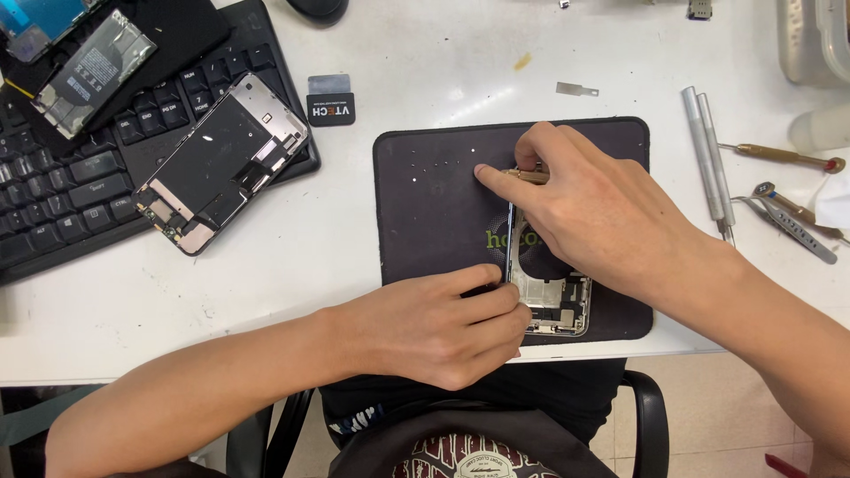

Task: The person disassembles a smartphone by removing the back cover and using a screwdriver and tweezers to detach internal components. Screws and small parts are placed on the work surface as the device is taken apart.

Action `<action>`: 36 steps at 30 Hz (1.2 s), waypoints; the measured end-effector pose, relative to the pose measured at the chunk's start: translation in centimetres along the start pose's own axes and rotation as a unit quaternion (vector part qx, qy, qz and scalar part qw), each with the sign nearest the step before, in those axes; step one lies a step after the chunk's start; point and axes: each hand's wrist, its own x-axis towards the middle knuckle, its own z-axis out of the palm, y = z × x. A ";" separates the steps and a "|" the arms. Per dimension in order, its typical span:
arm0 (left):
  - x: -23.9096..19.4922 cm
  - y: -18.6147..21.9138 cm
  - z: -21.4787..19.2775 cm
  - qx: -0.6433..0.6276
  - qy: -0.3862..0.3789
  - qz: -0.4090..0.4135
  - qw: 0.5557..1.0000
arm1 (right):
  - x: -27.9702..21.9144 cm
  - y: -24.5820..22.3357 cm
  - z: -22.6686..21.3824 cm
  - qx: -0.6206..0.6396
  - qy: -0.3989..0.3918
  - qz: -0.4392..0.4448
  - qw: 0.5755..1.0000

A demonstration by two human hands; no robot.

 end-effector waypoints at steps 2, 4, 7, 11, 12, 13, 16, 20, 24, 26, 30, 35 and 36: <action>0.1 0.1 0.2 -0.016 0.005 -0.010 1.000 | 0.4 -0.3 -0.2 -0.003 -0.021 0.015 1.000; 0.1 0.2 0.3 -0.019 0.007 -0.013 1.000 | 0.6 -0.5 -0.5 -0.002 -0.033 0.026 0.999; 0.1 0.1 0.1 -0.007 0.005 -0.009 1.000 | 0.2 -0.3 -0.6 0.002 -0.026 0.022 0.999; 0.1 0.0 -0.2 0.001 0.001 -0.011 1.000 | -1.4 0.8 -0.3 0.010 0.005 0.001 1.000; 0.1 0.0 -0.3 0.004 -0.001 -0.013 1.000 | -1.9 1.1 -0.2 0.013 0.009 -0.001 1.000; 0.1 -0.1 -0.4 -0.002 -0.002 -0.017 1.000 | -2.5 1.5 -0.2 0.032 0.024 -0.014 0.999; 0.2 -0.2 -0.5 -0.016 0.000 -0.029 0.999 | -5.2 2.2 -0.5 0.092 0.049 -0.024 0.994; 0.4 -0.1 0.0 -0.033 -0.001 -0.058 0.998 | -9.8 0.3 0.5 0.226 0.049 0.018 0.973; 0.4 -0.2 0.3 -0.054 0.009 -0.079 0.995 | -12.4 -2.0 3.3 0.222 0.090 0.054 0.969; 0.5 -0.2 0.5 -0.052 0.006 -0.088 0.995 | -13.0 -2.1 4.3 0.201 0.104 0.058 0.972; 0.6 -0.3 0.4 -0.051 -0.023 -0.099 0.993 | -13.5 -2.4 5.0 0.202 0.140 0.050 0.968; 0.6 0.0 0.8 -0.049 -0.018 -0.099 0.994 | -13.6 -3.3 5.8 0.207 0.173 0.072 0.960; 0.6 0.2 0.9 -0.049 -0.017 -0.098 0.994 | -13.8 -3.4 6.0 0.217 0.179 0.083 0.956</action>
